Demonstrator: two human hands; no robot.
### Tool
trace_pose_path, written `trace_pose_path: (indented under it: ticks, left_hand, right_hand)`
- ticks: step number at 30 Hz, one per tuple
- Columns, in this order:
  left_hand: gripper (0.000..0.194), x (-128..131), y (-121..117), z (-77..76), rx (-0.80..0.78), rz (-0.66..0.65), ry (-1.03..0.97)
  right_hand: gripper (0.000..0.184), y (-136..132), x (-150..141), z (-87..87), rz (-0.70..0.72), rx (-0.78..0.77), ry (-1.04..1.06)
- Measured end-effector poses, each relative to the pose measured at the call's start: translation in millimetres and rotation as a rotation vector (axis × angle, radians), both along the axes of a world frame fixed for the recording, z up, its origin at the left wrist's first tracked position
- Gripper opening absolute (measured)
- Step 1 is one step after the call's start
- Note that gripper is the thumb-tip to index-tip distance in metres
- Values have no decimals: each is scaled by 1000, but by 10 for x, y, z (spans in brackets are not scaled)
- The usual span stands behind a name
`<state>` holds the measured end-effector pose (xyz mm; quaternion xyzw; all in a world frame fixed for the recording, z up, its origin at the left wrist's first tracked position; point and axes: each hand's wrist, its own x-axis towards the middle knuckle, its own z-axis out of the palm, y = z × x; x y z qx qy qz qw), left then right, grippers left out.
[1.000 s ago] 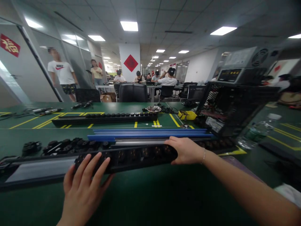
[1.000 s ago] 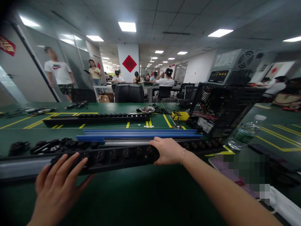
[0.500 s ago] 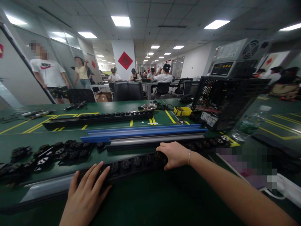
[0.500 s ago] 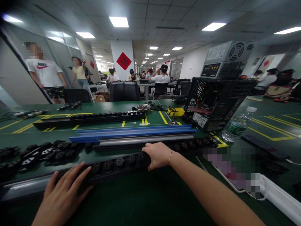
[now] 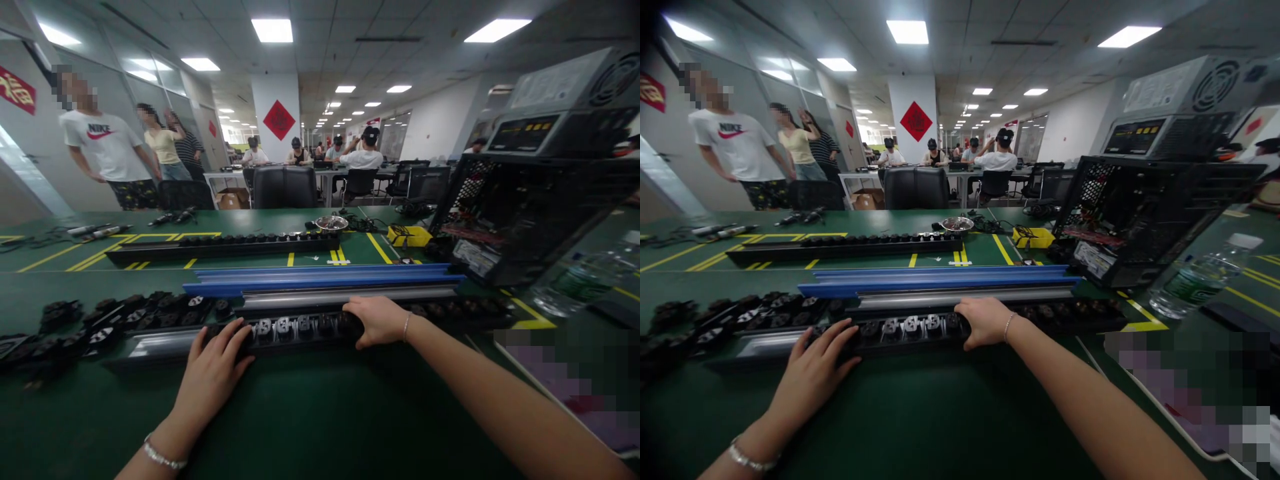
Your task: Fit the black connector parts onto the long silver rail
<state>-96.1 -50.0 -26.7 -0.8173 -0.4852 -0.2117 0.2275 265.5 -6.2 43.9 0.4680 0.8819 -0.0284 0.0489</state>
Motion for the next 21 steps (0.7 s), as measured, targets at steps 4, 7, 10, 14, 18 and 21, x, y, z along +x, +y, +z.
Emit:
trace_pose_path:
  ticks: [4,7,10,14,18,21]
  left_hand:
    - [43,73,145,-3,-37,32,-27]
    - [43,128,231,4,-69,46,-48]
    - [44,179,313,14,-86,51,-71]
    - [44,244,417,34,-123,61,-79]
    - [44,314,496,55,-143,65,-104]
    - [45,388,516,56,-141,55,-134]
  right_hand:
    - [71,197,25,-31,-25,5,8]
    - [72,308,52,-33,-47,-4,19]
    - [73,375,84,-23,-62,-22,21]
    - [73,419,114,-8,-86,-23,17]
    - [72,435,134,2,-113,-7,6]
    - [73,430,185,-3,-131,9,-10]
